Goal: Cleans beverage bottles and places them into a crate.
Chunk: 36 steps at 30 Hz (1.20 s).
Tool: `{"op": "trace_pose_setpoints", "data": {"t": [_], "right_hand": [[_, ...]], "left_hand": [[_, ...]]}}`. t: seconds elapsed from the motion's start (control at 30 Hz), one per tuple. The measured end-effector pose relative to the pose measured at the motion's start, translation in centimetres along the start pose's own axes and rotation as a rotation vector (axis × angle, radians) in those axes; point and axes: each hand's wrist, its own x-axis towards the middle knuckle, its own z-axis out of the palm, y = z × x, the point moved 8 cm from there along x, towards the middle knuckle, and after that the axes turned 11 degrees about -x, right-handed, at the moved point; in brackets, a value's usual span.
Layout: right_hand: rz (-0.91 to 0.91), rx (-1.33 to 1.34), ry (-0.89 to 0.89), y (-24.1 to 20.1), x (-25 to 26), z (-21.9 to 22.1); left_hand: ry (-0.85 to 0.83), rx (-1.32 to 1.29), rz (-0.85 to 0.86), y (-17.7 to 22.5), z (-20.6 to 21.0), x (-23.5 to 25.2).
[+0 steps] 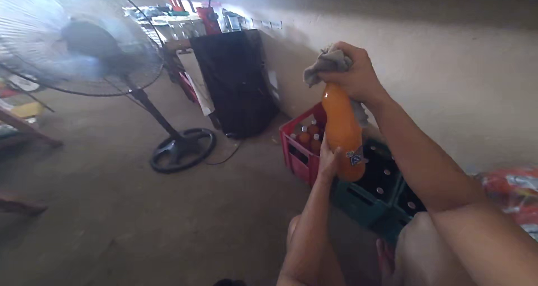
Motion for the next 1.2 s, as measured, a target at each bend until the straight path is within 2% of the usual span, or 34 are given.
{"op": "trace_pose_setpoints", "data": {"t": [0.07,0.17,0.33,0.4,0.47,0.53,0.57,0.63,0.73,0.8,0.87,0.93,1.0,1.07,1.13,1.2], "right_hand": [[0.035,-0.001,0.018,1.1,-0.3,0.6],[0.205,0.030,-0.082,3.8,-2.6,2.3],[0.605,-0.024,-0.174,9.3,-12.0,4.1],[0.559,-0.203,-0.096,8.3,-15.0,4.3],[0.361,-0.466,0.010,6.8,-17.9,5.3],[0.109,-0.605,0.210,6.4,-21.0,6.4],[0.057,-0.572,0.288,7.1,-22.3,6.8],[0.166,-0.257,0.460,9.3,-24.0,6.9],[0.749,0.363,0.714,11.3,-24.4,7.2],[1.041,0.587,0.695,12.1,-24.4,8.0],[1.224,0.779,0.533,12.4,-25.6,9.3],[1.264,0.946,0.369,12.6,-26.7,10.3],[1.128,1.019,0.325,12.0,-25.7,9.5],[1.020,1.007,0.384,11.2,-24.7,8.2],[1.002,0.992,0.468,10.8,-24.7,7.7],[0.928,1.012,0.567,11.3,-25.0,7.2]], "left_hand": [[0.061,-0.064,-0.026,-0.9,0.1,0.1],[0.077,-0.225,-0.045,-2.8,0.7,0.1],[0.179,-0.336,-0.006,-3.5,-0.5,1.1],[0.230,-0.305,0.036,-2.7,-1.2,1.3],[0.302,-0.235,0.089,-1.7,-1.7,0.7],[0.392,-0.160,0.112,-1.9,-2.3,0.2],[0.443,-0.121,0.090,-2.9,-2.8,0.2],[0.536,-0.101,0.106,-4.9,-3.4,0.3],[0.548,-0.138,0.288,-2.6,-2.1,-0.6],[0.576,-0.109,0.403,-1.9,-2.4,-0.9],[0.566,-0.042,0.487,-1.7,-3.1,-0.9],[0.501,-0.034,0.523,-1.3,-3.6,-1.0],[0.354,-0.128,0.439,-1.4,-3.5,-0.8],[0.235,-0.225,0.276,-1.6,-2.8,-0.6],[0.152,-0.169,0.172,-1.1,-2.0,-0.5],[0.183,-0.085,0.244,0.1,-1.3,-0.2]]}}
